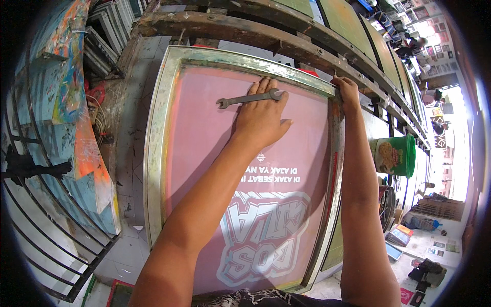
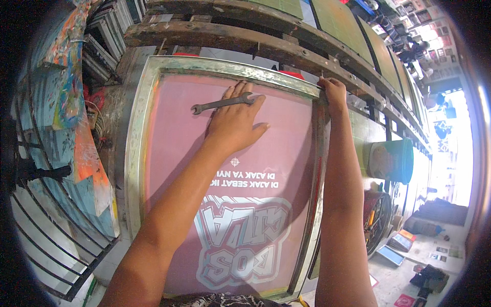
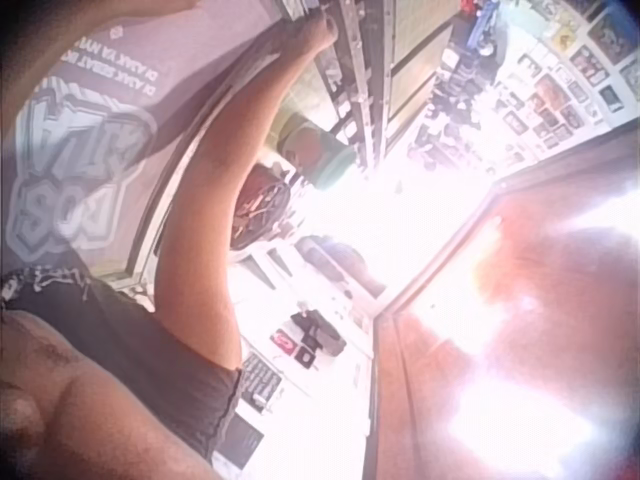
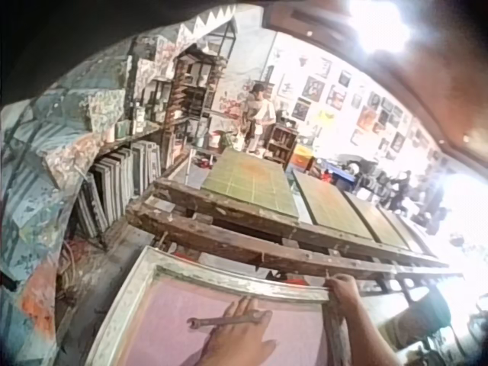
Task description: The person prepares a screen printing frame by hand and with a wrench, aligning the screen and tightening the clamps at a workstation.
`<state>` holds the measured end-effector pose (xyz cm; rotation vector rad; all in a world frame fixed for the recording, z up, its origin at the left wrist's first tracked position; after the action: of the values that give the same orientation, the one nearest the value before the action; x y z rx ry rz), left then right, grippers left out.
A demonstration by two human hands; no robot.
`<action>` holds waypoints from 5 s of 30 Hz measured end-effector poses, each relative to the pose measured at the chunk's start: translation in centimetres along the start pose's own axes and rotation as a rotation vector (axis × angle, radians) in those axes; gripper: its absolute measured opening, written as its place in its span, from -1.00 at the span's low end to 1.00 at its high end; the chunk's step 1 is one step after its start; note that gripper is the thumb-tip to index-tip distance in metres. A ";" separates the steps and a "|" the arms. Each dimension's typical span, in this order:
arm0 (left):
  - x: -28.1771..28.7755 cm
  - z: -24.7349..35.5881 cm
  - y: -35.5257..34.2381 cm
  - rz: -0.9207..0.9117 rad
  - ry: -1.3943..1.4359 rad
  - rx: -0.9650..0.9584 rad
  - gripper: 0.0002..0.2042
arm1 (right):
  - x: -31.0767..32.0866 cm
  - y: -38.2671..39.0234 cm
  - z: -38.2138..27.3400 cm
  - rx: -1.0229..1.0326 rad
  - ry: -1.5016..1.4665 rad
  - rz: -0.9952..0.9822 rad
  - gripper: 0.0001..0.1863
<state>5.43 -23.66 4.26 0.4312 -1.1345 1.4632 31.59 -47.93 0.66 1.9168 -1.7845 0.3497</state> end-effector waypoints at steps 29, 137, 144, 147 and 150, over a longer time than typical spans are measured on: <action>0.5 -0.9 0.3 0.073 -0.049 -0.041 -0.52 | -8.4 28.7 -8.8 0.569 0.293 -0.053 -0.62; 0.5 -0.3 -0.1 0.051 -0.012 0.024 -0.52 | 6.1 4.8 -6.2 0.091 0.752 -0.081 -0.56; 0.6 -0.4 -0.1 0.051 0.011 0.025 -0.51 | 2.5 2.7 -2.3 -0.206 0.521 -0.219 -0.67; 0.5 -0.5 0.1 0.064 0.018 0.026 -0.52 | 1.1 2.0 -1.8 -0.187 0.365 -0.326 -0.74; 0.4 -0.4 0.1 0.060 0.025 0.026 -0.52 | 1.4 0.9 -0.5 -0.292 0.425 -0.334 -0.70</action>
<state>5.40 -23.05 4.39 0.3988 -1.1187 1.5329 30.96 -48.93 1.96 1.7339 -1.1517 0.3263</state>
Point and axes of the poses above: each hand's wrist, its own y-axis away from the middle knuckle, its own x-axis out of the back of the hand, z = x × y, the point moved 10 cm from there along -y, towards the middle knuckle, and after that the axes turned 12 degrees about -x, right-handed, at the moved point
